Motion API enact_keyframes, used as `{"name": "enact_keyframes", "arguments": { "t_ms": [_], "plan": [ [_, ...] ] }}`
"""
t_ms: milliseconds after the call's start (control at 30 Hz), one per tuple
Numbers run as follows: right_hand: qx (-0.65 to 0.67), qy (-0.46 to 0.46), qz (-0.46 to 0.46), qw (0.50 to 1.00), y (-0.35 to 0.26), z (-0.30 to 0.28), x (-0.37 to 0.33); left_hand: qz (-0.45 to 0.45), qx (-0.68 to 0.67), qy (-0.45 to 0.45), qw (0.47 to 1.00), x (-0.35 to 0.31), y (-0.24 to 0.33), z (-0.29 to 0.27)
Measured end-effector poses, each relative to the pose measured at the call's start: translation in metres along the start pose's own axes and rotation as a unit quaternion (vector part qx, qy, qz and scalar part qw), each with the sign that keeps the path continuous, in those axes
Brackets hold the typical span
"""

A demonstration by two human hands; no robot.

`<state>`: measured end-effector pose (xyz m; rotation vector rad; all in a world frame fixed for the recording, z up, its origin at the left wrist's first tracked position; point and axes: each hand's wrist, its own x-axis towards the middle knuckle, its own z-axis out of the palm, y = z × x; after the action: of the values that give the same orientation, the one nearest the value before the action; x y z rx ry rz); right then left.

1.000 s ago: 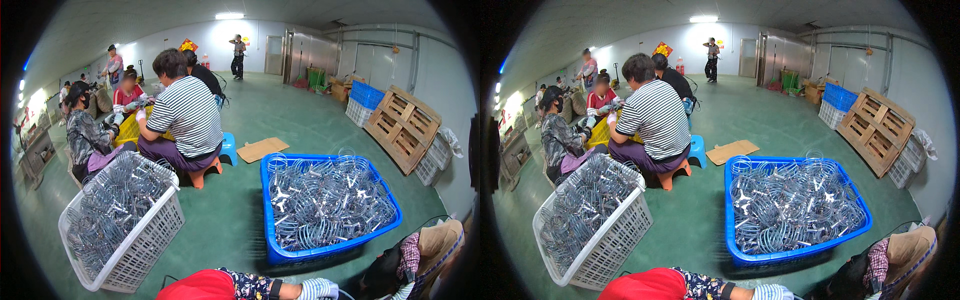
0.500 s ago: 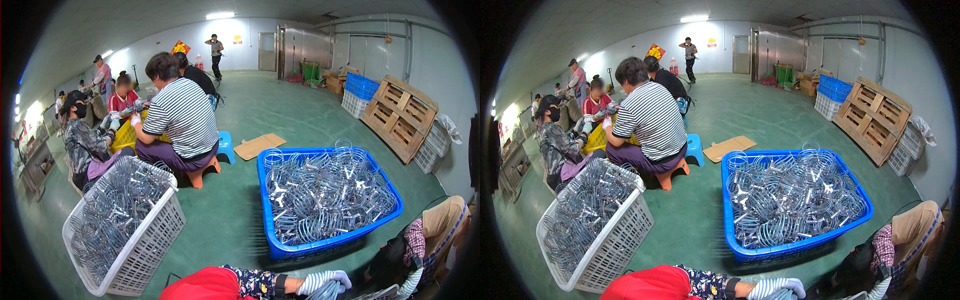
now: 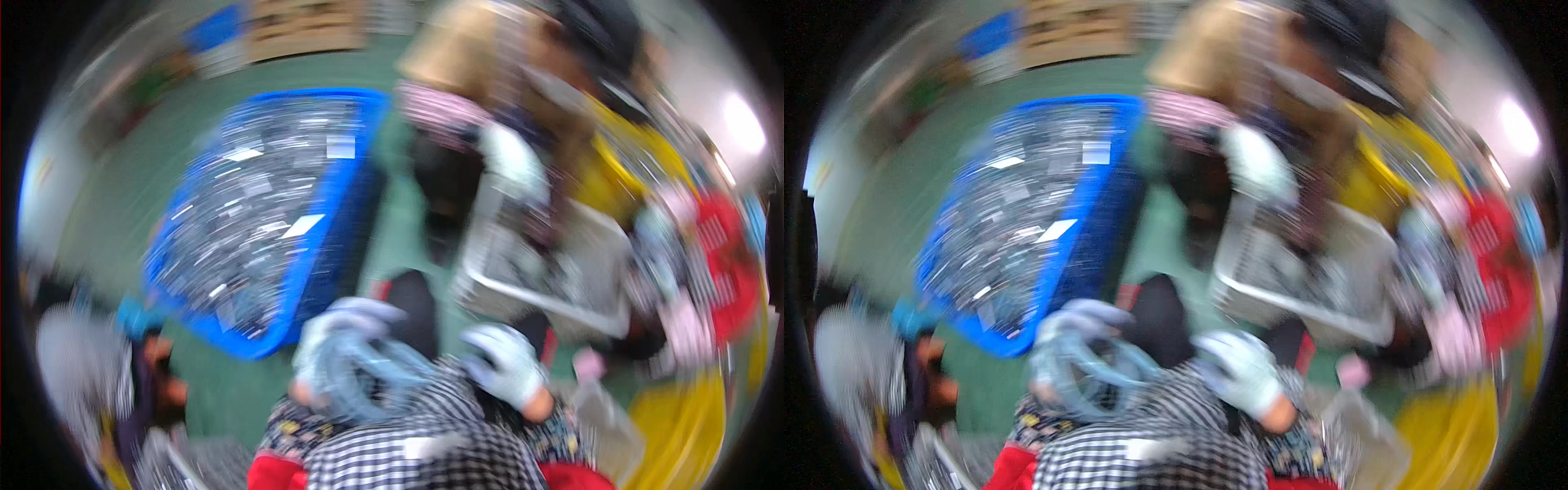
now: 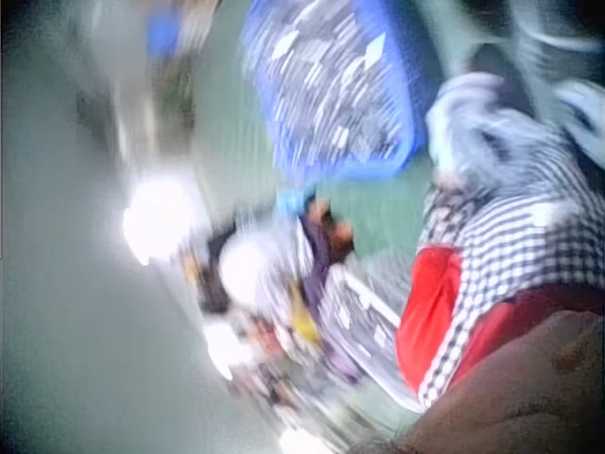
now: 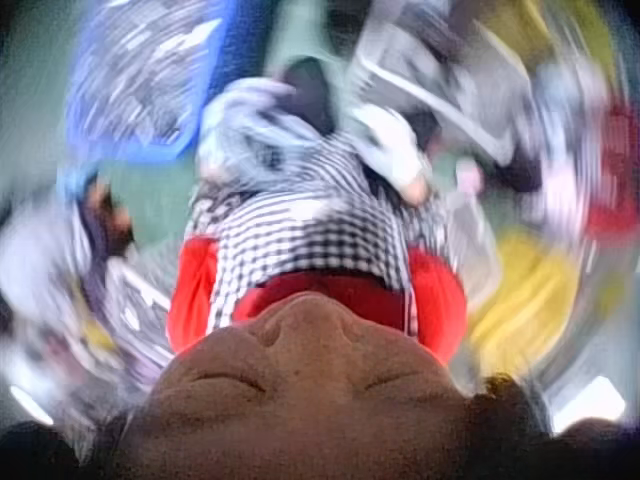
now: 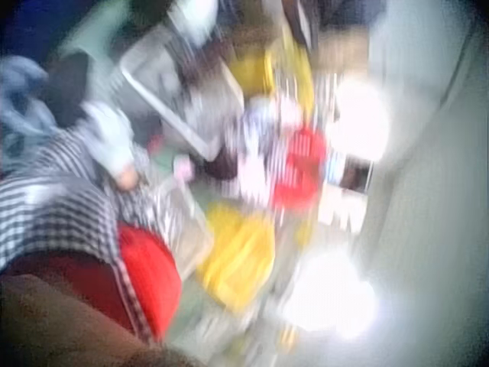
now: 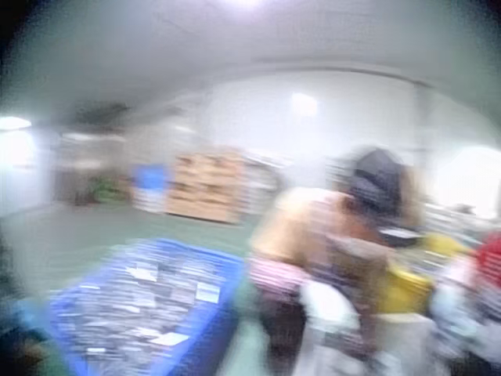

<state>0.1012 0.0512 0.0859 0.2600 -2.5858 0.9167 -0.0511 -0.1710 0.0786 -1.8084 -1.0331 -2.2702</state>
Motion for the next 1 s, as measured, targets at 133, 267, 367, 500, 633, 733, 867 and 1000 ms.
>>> {"name": "enact_keyframes", "arguments": {
  "t_ms": [133, 267, 367, 500, 633, 733, 867, 1000],
  "plan": [
    [-0.049, 0.019, 0.058, 0.997, 0.014, 0.009, -0.042, -0.321, 0.035, 0.159, 0.933, -0.021, -0.005, 0.029],
    [-0.102, 0.098, 0.126, 0.982, 0.022, 0.001, -0.093, -0.444, -0.08, 0.197, 0.87, -0.028, -0.039, 0.048],
    [-0.118, 0.076, 0.255, 0.957, 0.021, -0.031, -0.147, -0.446, -0.176, 0.137, 0.867, -0.032, -0.068, 0.072],
    [-0.256, 0.239, 0.469, 0.811, 0.046, -0.101, -0.258, -0.454, -0.248, 0.127, 0.846, -0.015, -0.079, 0.094],
    [-0.238, 0.182, 0.794, 0.529, 0.062, -0.13, -0.396, -0.492, -0.272, 0.112, 0.819, -0.016, -0.09, 0.103],
    [-0.171, -0.028, 0.845, 0.505, 0.093, -0.09, -0.419, -0.532, -0.302, 0.127, 0.781, -0.023, -0.099, 0.106],
    [-0.134, -0.146, 0.831, 0.52, 0.118, -0.034, -0.471, -0.555, -0.31, 0.114, 0.763, -0.015, -0.107, 0.141],
    [-0.217, -0.112, 0.785, 0.569, 0.095, -0.084, -0.469, -0.513, -0.307, 0.044, 0.8, -0.009, -0.107, 0.125]
  ]
}}
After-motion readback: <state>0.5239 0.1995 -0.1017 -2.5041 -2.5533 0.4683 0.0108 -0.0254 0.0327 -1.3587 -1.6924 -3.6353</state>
